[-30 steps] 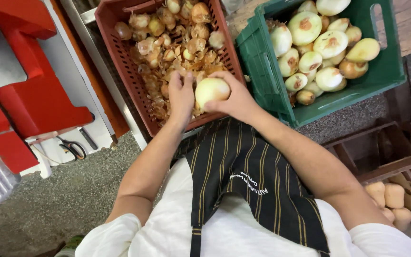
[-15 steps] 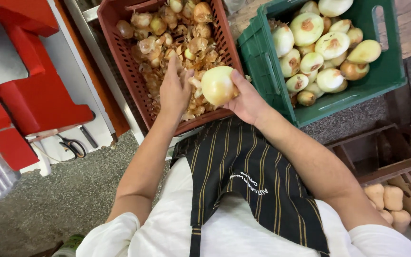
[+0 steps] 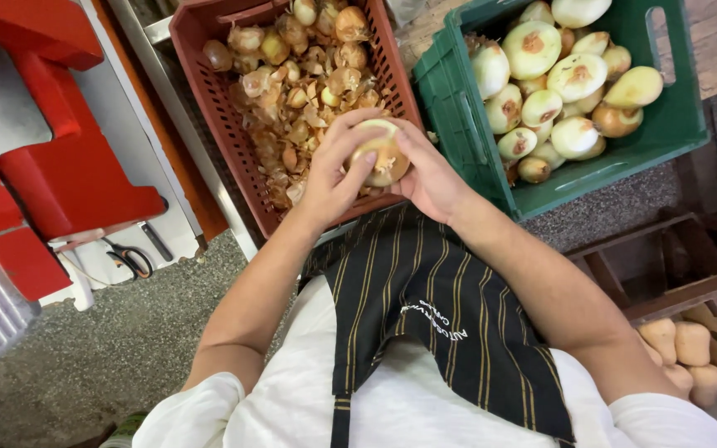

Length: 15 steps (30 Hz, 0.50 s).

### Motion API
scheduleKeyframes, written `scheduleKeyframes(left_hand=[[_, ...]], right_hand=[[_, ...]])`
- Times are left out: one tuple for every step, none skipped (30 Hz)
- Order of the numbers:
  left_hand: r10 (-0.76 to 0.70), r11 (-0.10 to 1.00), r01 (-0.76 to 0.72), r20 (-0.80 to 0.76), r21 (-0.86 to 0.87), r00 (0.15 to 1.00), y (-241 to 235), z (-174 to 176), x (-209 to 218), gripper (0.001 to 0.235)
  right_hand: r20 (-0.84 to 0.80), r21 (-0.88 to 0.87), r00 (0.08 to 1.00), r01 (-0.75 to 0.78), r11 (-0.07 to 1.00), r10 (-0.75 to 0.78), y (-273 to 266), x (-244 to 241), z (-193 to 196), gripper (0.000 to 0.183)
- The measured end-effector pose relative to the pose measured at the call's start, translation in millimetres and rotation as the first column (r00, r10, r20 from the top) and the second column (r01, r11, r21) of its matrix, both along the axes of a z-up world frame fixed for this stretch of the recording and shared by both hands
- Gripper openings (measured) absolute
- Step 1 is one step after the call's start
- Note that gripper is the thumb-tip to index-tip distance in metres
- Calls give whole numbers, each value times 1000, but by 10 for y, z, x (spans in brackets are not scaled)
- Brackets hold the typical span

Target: The person peels the dry outer skins off several onions by hand, discarding the skins into a brown basket and placing the peeled onions into a green crate. The person handles the onions one by one, rotating them to remove all loose layers.

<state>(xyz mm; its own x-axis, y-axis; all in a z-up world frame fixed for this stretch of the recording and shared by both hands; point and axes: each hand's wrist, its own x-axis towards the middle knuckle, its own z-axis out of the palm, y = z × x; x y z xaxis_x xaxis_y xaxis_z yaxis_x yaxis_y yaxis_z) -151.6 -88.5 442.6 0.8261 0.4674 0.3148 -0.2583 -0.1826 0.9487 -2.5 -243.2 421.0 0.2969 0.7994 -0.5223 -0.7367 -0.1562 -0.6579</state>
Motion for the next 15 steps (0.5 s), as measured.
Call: scheduleKeyframes(left_hand=[[-2,1000,2,1,2,1000,14,60,-4,34],[-47,999,48,43,-14,998,27,120,-6,33],[-92,995,95,85,-31,992,27,179,-12,32],[-95,995,98,85,-32,992,38,159,-19,32],[-82,996,83,92,-12,992,54,140,-30,32],[-68,998,68,100,7,993,70,123,-43,34],[-68,998,67,99,11,993,57,23,-24,34],[-7,999,13,146,-41,989,44,-78,-3,17],[52,995,-34,189,-99,981,11,-179,24,6],[49,995,-31,189,-99,981,-22,-271,27,6],[19,985,10,167,-172,986,-58,-366,34,19],[-13,969,49,147,-244,989,-94,-462,43,31],[-19,968,55,149,-246,989,-129,-541,59,31],[-68,930,107,123,-352,990,-164,-619,76,50],[-119,877,152,100,-455,988,-202,-698,82,69]], right_hand=[[1,2,1000,2,1000,-2,-8,12,-49,46],[-7,22,1000,-1,1000,1,-18,25,-98,45],[-16,39,1000,-3,999,3,-43,31,-146,45],[-17,39,1000,1,999,0,-67,32,-146,45],[0,58,1000,-2,998,3,-81,33,-147,45],[16,77,1000,-6,997,5,-94,33,-147,45],[16,81,1000,-8,997,6,-70,22,-73,45],[15,34,1000,-17,999,16,-48,12,1,44],[13,-18,1000,-22,1000,22,-54,2,81,43],[13,-18,1000,-18,1000,19,-52,-6,52,43],[14,-31,1000,-8,999,9,-54,-13,22,43],[16,-43,1000,2,999,-1,-58,-18,-9,43],[18,-46,1000,8,999,-8,-64,1,-21,43],[23,-51,1000,13,999,-12,-70,22,-34,45],[25,-57,1000,17,998,-16,-77,33,-48,48]])
